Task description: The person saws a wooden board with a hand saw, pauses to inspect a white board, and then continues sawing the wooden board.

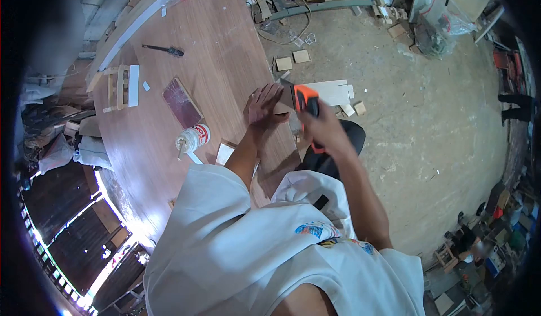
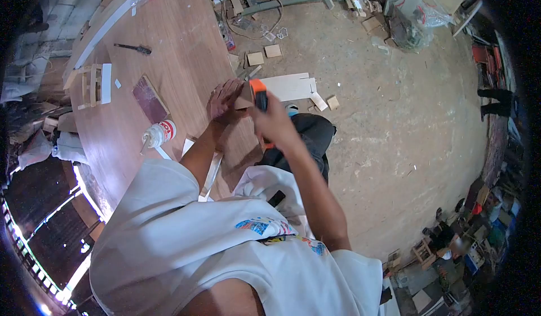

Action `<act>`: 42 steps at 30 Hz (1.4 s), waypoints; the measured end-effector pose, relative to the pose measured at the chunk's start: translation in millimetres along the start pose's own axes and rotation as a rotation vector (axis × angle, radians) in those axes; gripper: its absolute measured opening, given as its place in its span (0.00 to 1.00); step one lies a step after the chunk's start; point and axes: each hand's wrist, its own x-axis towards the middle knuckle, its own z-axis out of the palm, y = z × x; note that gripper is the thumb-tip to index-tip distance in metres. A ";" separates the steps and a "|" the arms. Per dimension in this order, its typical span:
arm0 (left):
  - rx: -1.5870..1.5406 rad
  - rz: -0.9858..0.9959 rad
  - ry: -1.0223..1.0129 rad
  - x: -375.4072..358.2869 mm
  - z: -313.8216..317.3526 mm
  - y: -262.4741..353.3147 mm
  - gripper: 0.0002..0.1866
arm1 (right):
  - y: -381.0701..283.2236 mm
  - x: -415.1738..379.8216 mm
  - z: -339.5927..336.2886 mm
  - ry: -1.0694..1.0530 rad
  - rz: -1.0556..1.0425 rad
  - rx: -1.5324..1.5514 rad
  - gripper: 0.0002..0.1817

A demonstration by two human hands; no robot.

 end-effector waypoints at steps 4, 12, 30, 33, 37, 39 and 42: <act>-0.033 0.027 0.053 -0.4 16.2 -5.6 0.49 | -35.2 78.8 -10.3 -0.139 0.108 0.043 0.09; -0.019 -0.073 0.045 1.8 2.2 3.9 0.43 | 31.0 30.6 9.8 0.049 -0.235 -0.239 0.08; -0.077 -0.007 0.010 1.7 2.1 1.5 0.42 | 34.5 -29.0 9.8 0.115 -0.193 -0.198 0.15; 0.007 -0.036 -0.009 0.2 0.2 2.2 0.48 | 30.4 -6.9 5.5 0.041 -0.193 -0.228 0.18; -0.052 -0.015 0.040 0.1 5.0 -3.7 0.47 | 28.8 15.9 6.6 0.102 -0.292 -0.220 0.15; -0.057 0.035 0.094 -1.2 6.9 -3.9 0.48 | 6.8 17.1 2.8 0.113 -0.201 -0.209 0.13; -0.048 -0.058 0.097 -0.4 4.3 1.1 0.49 | 2.0 14.2 3.4 0.129 -0.155 -0.257 0.12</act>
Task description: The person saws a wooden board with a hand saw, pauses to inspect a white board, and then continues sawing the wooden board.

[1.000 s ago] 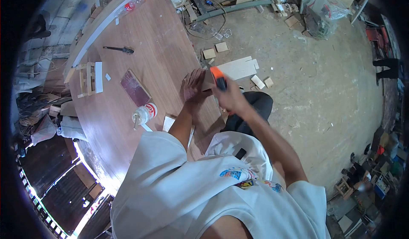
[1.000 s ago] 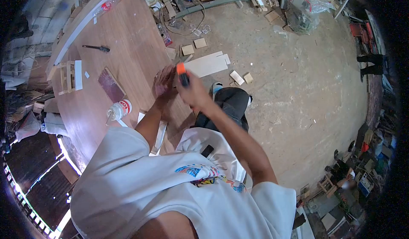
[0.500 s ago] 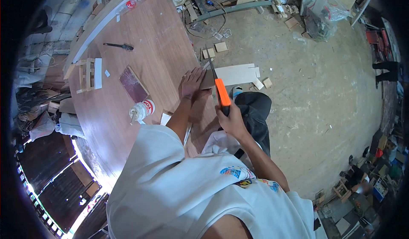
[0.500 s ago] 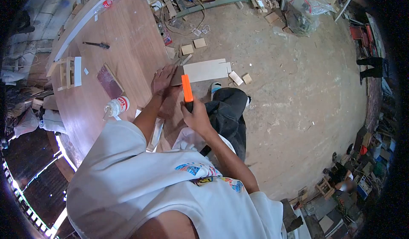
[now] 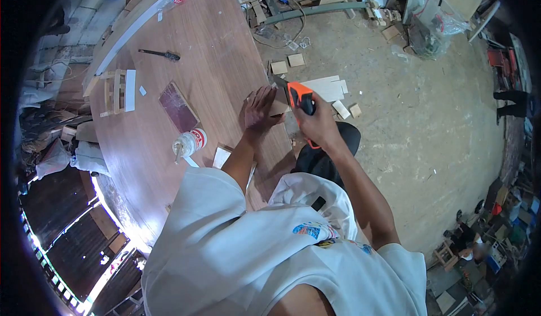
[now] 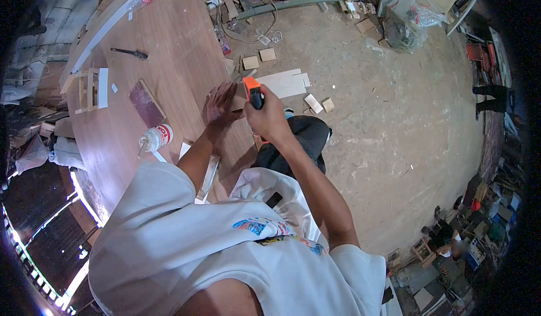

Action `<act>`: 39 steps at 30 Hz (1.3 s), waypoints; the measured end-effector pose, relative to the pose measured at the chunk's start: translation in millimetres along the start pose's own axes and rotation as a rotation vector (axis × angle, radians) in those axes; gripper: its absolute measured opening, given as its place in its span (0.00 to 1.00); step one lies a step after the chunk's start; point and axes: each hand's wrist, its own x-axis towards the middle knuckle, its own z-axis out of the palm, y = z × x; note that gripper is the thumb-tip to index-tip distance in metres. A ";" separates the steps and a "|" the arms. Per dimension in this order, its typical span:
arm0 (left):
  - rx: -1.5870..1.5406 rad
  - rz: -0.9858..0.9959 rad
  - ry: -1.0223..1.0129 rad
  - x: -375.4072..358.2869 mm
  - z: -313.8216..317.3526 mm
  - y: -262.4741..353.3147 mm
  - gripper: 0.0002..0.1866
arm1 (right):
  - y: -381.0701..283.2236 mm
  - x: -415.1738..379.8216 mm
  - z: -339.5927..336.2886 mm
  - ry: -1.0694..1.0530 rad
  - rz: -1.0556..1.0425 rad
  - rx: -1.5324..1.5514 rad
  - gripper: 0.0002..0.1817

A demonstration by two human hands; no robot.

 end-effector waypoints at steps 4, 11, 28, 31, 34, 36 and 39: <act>0.009 -0.064 -0.055 2.0 4.3 -5.1 0.48 | 42.8 -29.6 10.8 0.065 -0.164 -0.084 0.08; 0.228 0.044 -0.001 -5.6 22.4 -15.9 0.29 | 152.8 -80.2 23.6 0.070 -0.100 0.067 0.05; 0.108 0.038 0.009 -9.6 29.4 -21.4 0.24 | 150.3 -84.9 28.8 -0.040 -0.249 0.089 0.13; 0.158 0.039 0.024 -11.6 34.5 -27.7 0.24 | 161.8 -76.2 29.9 -0.063 -0.245 0.091 0.13; 0.230 -0.011 0.055 -8.6 30.0 -20.9 0.25 | 161.1 -64.7 12.8 -0.120 -0.402 -0.084 0.13; 0.197 -0.087 0.045 -7.7 25.8 -13.4 0.24 | 162.8 -62.9 4.8 -0.171 -0.337 -0.077 0.13; 0.151 -0.102 0.070 -7.2 22.5 -10.3 0.21 | 163.6 -65.6 1.7 -0.280 -0.231 0.018 0.13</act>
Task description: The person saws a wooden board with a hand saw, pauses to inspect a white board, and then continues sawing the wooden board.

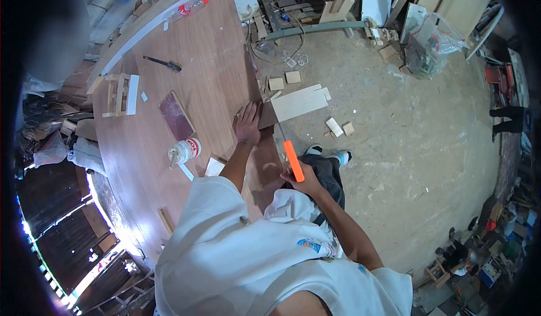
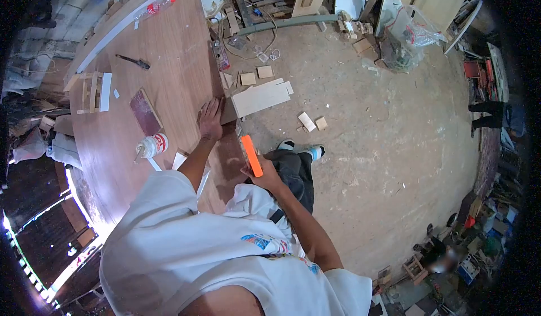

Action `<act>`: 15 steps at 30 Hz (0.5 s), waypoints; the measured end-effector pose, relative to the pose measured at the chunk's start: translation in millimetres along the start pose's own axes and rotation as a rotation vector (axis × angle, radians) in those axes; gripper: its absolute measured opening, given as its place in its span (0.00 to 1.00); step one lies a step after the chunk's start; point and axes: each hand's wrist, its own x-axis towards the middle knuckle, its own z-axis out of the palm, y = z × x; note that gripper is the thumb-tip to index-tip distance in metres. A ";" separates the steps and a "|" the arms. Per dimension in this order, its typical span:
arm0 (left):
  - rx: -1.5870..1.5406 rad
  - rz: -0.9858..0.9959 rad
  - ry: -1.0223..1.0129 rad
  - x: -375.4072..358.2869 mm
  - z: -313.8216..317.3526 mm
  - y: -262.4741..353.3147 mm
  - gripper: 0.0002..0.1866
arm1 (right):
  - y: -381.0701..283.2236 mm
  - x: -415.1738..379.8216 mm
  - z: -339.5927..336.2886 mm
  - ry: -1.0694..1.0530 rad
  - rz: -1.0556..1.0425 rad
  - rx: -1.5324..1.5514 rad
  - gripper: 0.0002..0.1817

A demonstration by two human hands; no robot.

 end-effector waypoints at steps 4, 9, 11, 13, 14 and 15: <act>0.118 -0.020 -0.122 -0.8 9.5 -8.2 0.24 | -5.6 9.6 -5.1 -0.132 -0.005 0.090 0.15; 0.148 0.024 -0.010 2.3 -1.2 -4.0 0.30 | 7.6 19.7 -21.0 -0.302 -0.087 0.028 0.07; 0.070 -0.019 -0.005 1.3 -5.9 0.6 0.35 | 20.1 20.7 -23.0 -0.365 -0.101 0.250 0.08; -0.004 -0.068 0.002 5.6 -11.4 4.7 0.40 | -1.5 22.7 -29.8 -0.357 0.000 0.404 0.08; -0.010 -0.055 -0.015 7.4 -14.9 6.2 0.44 | -17.6 21.0 -31.9 -0.338 0.105 0.568 0.09; -0.016 -0.041 -0.036 7.4 -16.3 7.7 0.49 | -48.5 19.8 -32.8 -0.284 0.179 0.662 0.11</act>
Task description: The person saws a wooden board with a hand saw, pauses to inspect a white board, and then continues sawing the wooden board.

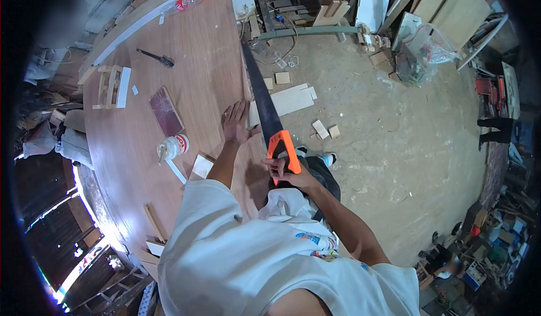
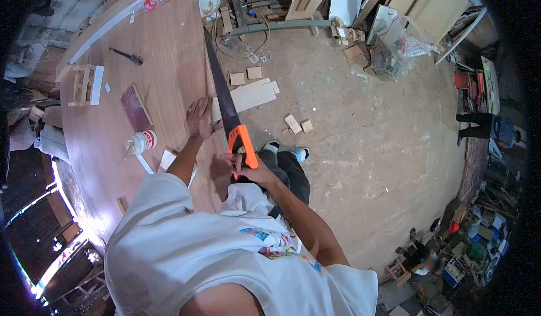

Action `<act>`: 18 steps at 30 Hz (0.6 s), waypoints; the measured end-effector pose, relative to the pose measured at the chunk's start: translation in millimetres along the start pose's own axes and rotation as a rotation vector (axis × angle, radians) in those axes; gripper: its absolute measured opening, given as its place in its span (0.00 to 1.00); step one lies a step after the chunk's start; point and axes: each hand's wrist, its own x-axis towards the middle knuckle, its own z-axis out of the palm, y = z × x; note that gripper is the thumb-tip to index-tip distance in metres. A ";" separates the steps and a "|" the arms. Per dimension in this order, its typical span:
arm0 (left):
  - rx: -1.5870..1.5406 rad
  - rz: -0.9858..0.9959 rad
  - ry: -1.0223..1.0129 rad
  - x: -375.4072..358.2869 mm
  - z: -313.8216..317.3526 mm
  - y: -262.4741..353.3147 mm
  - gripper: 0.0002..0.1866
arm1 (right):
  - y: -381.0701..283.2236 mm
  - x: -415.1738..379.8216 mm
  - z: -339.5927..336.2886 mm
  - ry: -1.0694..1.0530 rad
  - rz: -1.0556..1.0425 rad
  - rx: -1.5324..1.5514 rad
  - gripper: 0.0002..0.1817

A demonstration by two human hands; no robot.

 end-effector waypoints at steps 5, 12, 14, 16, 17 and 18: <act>-0.014 0.014 0.011 -1.0 4.8 -2.6 0.46 | -24.5 -6.8 25.9 0.074 0.003 -0.003 0.11; -0.087 0.096 -0.054 2.9 -1.5 -5.6 0.45 | -86.2 -43.4 1.2 0.620 -0.087 -0.587 0.07; -0.100 0.142 -0.094 2.5 0.0 -8.4 0.45 | -134.9 -49.9 0.4 0.666 0.106 -0.632 0.07; -0.091 0.150 -0.090 3.6 1.5 -8.7 0.45 | -148.5 -49.6 3.5 0.658 -0.026 -0.648 0.09; -0.093 0.153 -0.091 3.8 1.9 -8.1 0.45 | -156.9 -50.1 7.2 0.642 -0.056 -0.697 0.11; -0.097 0.135 -0.089 4.3 1.9 -7.6 0.46 | -162.3 -49.4 13.2 0.645 -0.057 -0.696 0.11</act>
